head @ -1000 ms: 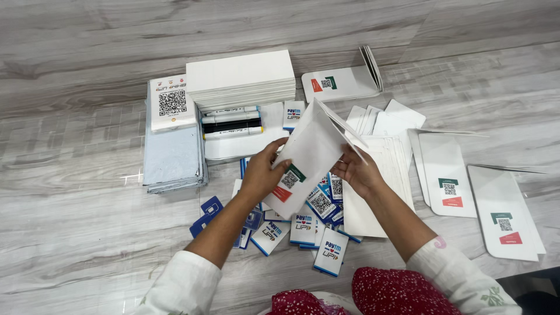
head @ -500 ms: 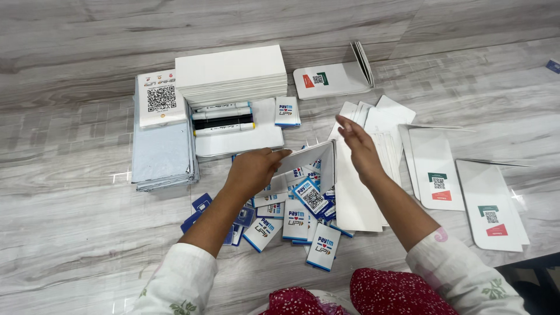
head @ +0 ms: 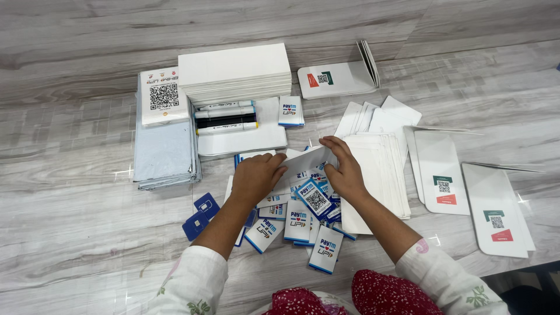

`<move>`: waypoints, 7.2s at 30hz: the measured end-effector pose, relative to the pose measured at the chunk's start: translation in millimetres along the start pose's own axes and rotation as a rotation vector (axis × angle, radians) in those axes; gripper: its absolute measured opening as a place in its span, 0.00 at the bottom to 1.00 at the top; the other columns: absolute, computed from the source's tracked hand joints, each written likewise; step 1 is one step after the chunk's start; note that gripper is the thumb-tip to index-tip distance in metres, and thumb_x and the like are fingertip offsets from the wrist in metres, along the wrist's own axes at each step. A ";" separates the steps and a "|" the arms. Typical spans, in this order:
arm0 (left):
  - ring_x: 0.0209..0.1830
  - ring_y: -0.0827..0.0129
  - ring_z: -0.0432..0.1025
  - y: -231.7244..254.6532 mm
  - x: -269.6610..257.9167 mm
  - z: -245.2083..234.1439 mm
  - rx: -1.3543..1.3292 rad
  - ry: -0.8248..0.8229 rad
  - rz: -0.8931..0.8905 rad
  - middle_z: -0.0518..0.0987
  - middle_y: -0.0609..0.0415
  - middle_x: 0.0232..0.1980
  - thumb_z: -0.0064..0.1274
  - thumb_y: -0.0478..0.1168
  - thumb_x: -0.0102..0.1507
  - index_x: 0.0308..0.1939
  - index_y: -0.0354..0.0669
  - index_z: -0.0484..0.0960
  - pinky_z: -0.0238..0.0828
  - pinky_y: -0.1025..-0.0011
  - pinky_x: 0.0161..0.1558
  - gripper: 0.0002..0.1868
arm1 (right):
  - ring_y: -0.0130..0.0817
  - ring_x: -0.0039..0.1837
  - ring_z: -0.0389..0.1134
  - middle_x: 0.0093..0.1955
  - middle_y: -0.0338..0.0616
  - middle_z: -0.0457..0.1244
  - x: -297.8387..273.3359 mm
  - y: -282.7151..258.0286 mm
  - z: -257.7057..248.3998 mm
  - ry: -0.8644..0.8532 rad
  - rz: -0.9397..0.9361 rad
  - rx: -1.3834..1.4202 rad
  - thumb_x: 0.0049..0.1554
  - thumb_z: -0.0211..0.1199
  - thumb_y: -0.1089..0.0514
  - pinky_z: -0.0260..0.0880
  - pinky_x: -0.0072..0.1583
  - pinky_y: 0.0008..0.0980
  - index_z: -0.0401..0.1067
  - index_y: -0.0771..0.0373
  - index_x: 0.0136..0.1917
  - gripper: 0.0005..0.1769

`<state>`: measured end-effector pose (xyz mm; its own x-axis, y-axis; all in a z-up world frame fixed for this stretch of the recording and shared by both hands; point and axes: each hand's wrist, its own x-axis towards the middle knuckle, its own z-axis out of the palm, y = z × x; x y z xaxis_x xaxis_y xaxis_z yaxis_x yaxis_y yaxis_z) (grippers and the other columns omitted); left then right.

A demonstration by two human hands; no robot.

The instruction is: The person assembles payment kits by placing small cards into white paper holders and stacking them. They handle multiple cards and holders, organizing them into neat piles on the floor.

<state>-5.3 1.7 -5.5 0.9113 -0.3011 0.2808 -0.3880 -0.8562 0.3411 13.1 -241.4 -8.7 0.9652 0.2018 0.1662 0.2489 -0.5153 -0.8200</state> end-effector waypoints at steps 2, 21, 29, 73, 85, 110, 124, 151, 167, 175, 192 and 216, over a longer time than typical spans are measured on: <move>0.35 0.61 0.78 -2.5 -2.7 -0.2 0.025 -0.039 0.012 0.82 0.55 0.34 0.57 0.48 0.64 0.52 0.49 0.81 0.74 0.61 0.35 0.15 | 0.45 0.78 0.58 0.77 0.44 0.56 0.0 1.7 -0.2 0.002 -0.001 -0.010 0.47 0.53 0.69 0.58 0.74 0.40 0.68 0.57 0.69 0.35; 0.37 0.66 0.84 -36.8 -49.2 41.2 -0.700 0.007 -0.673 0.87 0.48 0.45 0.66 0.45 0.56 0.54 0.47 0.83 0.82 0.70 0.36 0.22 | 0.45 0.79 0.56 0.77 0.44 0.56 0.0 7.6 5.3 0.034 -0.001 0.053 0.50 0.55 0.66 0.58 0.75 0.43 0.69 0.57 0.69 0.32; 0.34 0.67 0.82 -52.3 -52.4 59.5 -0.776 -0.001 -0.715 0.88 0.47 0.39 0.65 0.45 0.59 0.45 0.40 0.87 0.79 0.71 0.36 0.15 | 0.49 0.84 0.46 0.84 0.41 0.46 9.9 25.6 -9.2 -0.088 0.080 0.204 0.54 0.64 0.55 0.53 0.75 0.53 0.63 0.51 0.75 0.35; 0.51 0.45 0.75 6.3 238.5 172.0 -0.347 -0.091 -0.728 0.61 0.26 0.66 0.70 0.36 0.54 0.76 0.37 0.34 0.77 0.63 0.50 0.63 | 0.53 0.82 0.52 0.83 0.65 0.43 214.1 271.5 -113.0 0.196 0.564 0.846 0.58 0.51 0.65 0.54 0.77 0.48 0.32 0.71 0.82 0.46; 0.42 0.57 0.80 -11.1 271.5 190.0 0.345 -0.067 -0.140 0.83 0.48 0.41 0.59 0.33 0.60 0.39 0.41 0.86 0.75 0.58 0.37 0.05 | 0.48 0.72 0.58 0.78 0.64 0.52 217.5 282.1 -112.3 0.284 0.523 0.895 0.57 0.51 0.69 0.60 0.74 0.44 0.38 0.70 0.84 0.46; 0.74 0.29 0.53 -26.7 296.7 184.3 0.301 -0.471 -0.231 0.51 0.31 0.79 0.44 0.38 0.70 0.79 0.60 0.55 0.65 0.45 0.64 0.34 | 0.36 0.87 0.36 0.86 0.48 0.38 238.7 248.7 -91.7 0.033 0.447 0.683 0.48 0.46 0.72 0.47 0.78 0.31 0.33 0.66 0.83 0.51; 0.76 0.46 0.57 17.2 143.3 128.5 -0.104 -0.338 0.041 0.66 0.39 0.74 0.60 0.47 0.61 0.64 0.49 0.77 0.54 0.56 0.74 0.27 | 0.64 0.84 0.29 0.83 0.61 0.41 91.0 134.9 -144.5 -0.211 0.142 -0.647 0.53 0.63 0.53 0.27 0.76 0.70 0.55 0.51 0.79 0.42; 0.68 0.50 0.69 103.5 47.7 59.0 -0.506 -0.157 -0.057 0.77 0.41 0.63 0.57 0.52 0.66 0.64 0.41 0.76 0.62 0.55 0.68 0.27 | 0.27 0.44 0.72 0.48 0.32 0.72 59.0 65.0 -258.6 0.261 -0.500 -1.417 0.74 0.59 0.52 0.71 0.48 0.29 0.81 0.46 0.57 0.10; 0.33 0.64 0.83 54.7 18.1 61.8 -1.087 -0.142 -0.718 0.86 0.42 0.44 0.56 0.38 0.62 0.58 0.34 0.77 0.81 0.68 0.35 0.20 | 0.49 0.82 0.44 0.81 0.37 0.49 23.8 60.3 -233.4 -0.564 0.306 -1.408 0.35 0.82 0.29 0.39 0.75 0.66 0.52 0.31 0.79 0.65; 0.35 0.64 0.82 45.9 6.0 53.7 -1.215 -0.086 -0.801 0.86 0.42 0.45 0.54 0.39 0.64 0.58 0.33 0.77 0.80 0.69 0.37 0.20 | 0.40 0.54 0.77 0.51 0.38 0.75 -31.8 246.7 -321.6 -0.244 0.435 -1.526 0.67 0.57 0.59 0.79 0.53 0.41 0.83 0.48 0.51 0.14; 0.42 0.69 0.81 -1.9 10.2 -28.2 -1.077 0.235 -0.635 0.84 0.46 0.49 0.55 0.36 0.66 0.59 0.34 0.73 0.80 0.72 0.42 0.19 | 0.45 0.45 0.74 0.44 0.43 0.73 51.7 -19.4 -146.5 -0.301 -0.080 -1.089 0.57 0.61 0.51 0.75 0.48 0.44 0.83 0.47 0.51 0.12; 0.39 0.64 0.81 -25.1 -50.0 -3.7 -1.239 0.129 -0.899 0.84 0.42 0.45 0.54 0.39 0.65 0.55 0.34 0.75 0.79 0.68 0.42 0.17 | 0.37 0.49 0.70 0.52 0.43 0.69 11.5 13.4 -34.2 0.084 -0.604 -0.838 0.57 0.62 0.68 0.74 0.48 0.33 0.78 0.65 0.59 0.16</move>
<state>-41.6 39.8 -24.8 0.9074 0.2007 -0.3693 0.3399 0.1665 0.9256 30.2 -274.5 0.9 0.6559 0.5771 0.4866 0.6379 -0.7684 0.0516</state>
